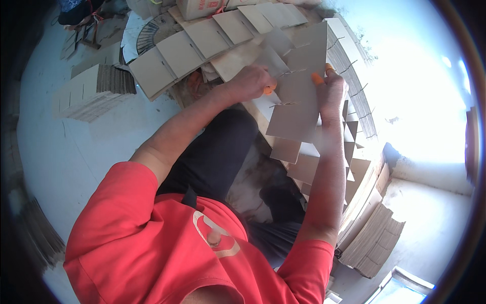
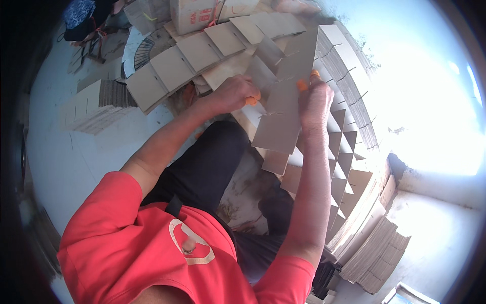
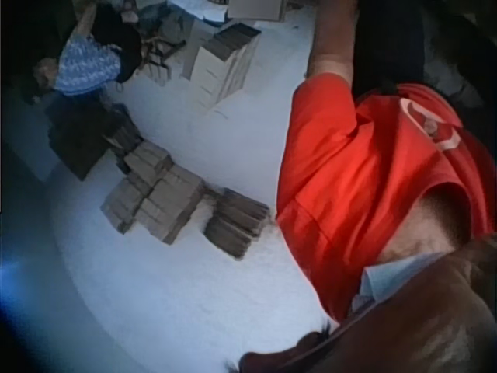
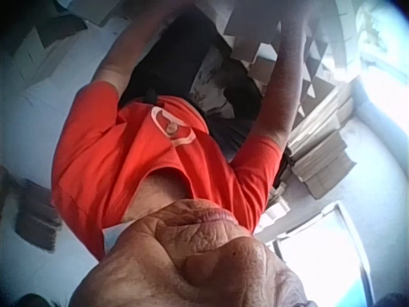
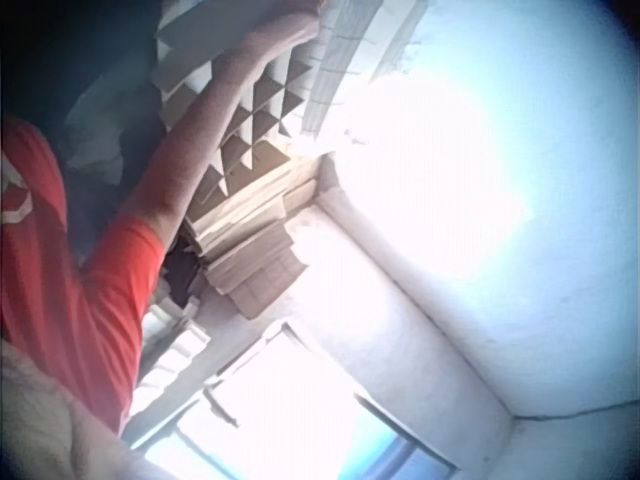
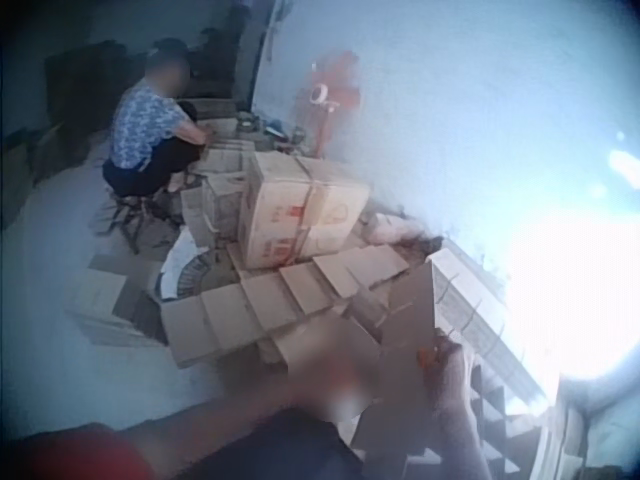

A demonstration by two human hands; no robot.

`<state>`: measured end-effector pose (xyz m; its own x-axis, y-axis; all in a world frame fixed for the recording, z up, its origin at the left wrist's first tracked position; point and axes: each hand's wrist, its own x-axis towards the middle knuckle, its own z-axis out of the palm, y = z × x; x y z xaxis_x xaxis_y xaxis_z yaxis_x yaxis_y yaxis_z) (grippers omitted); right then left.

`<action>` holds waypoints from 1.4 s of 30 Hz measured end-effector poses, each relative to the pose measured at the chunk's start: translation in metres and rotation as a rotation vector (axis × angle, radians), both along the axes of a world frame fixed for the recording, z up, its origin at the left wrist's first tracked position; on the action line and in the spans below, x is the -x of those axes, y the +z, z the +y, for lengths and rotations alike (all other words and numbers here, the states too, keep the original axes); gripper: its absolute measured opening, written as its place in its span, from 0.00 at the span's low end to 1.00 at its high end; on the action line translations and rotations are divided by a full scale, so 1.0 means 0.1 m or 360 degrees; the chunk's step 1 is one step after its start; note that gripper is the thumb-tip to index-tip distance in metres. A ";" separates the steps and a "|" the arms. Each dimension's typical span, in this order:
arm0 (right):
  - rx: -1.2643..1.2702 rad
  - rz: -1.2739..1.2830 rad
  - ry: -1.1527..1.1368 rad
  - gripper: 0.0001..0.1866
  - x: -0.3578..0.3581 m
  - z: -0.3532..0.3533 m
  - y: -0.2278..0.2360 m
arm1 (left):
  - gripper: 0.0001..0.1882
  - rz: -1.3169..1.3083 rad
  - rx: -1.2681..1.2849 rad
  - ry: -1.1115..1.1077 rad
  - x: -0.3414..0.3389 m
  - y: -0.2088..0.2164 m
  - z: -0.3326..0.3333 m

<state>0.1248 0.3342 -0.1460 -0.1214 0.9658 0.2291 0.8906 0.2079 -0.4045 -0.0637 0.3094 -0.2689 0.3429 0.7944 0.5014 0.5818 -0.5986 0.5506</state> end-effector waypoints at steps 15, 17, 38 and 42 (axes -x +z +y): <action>0.0006 0.0010 0.0188 0.13 0.12 0.15 -0.34 | 0.03 -0.0019 -0.0086 0.0009 -0.07 0.01 0.10; 0.0048 0.0057 0.0197 0.11 0.09 0.19 -0.35 | 0.03 -0.0027 -0.0060 0.0018 -0.11 0.05 0.12; 0.0166 -0.0374 0.0134 0.10 0.11 0.13 -0.32 | 0.02 0.0006 0.0044 -0.0070 -0.13 0.05 0.21; 0.0414 -0.0360 -0.0015 0.17 0.22 -0.19 0.07 | 0.03 0.0027 0.0101 -0.0028 -0.09 0.04 0.20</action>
<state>0.1030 0.3153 -0.1388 -0.1317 0.9897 -0.0569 0.9652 0.1149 -0.2349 -0.0548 0.3293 -0.2649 0.3652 0.8180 0.4443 0.5809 -0.5732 0.5779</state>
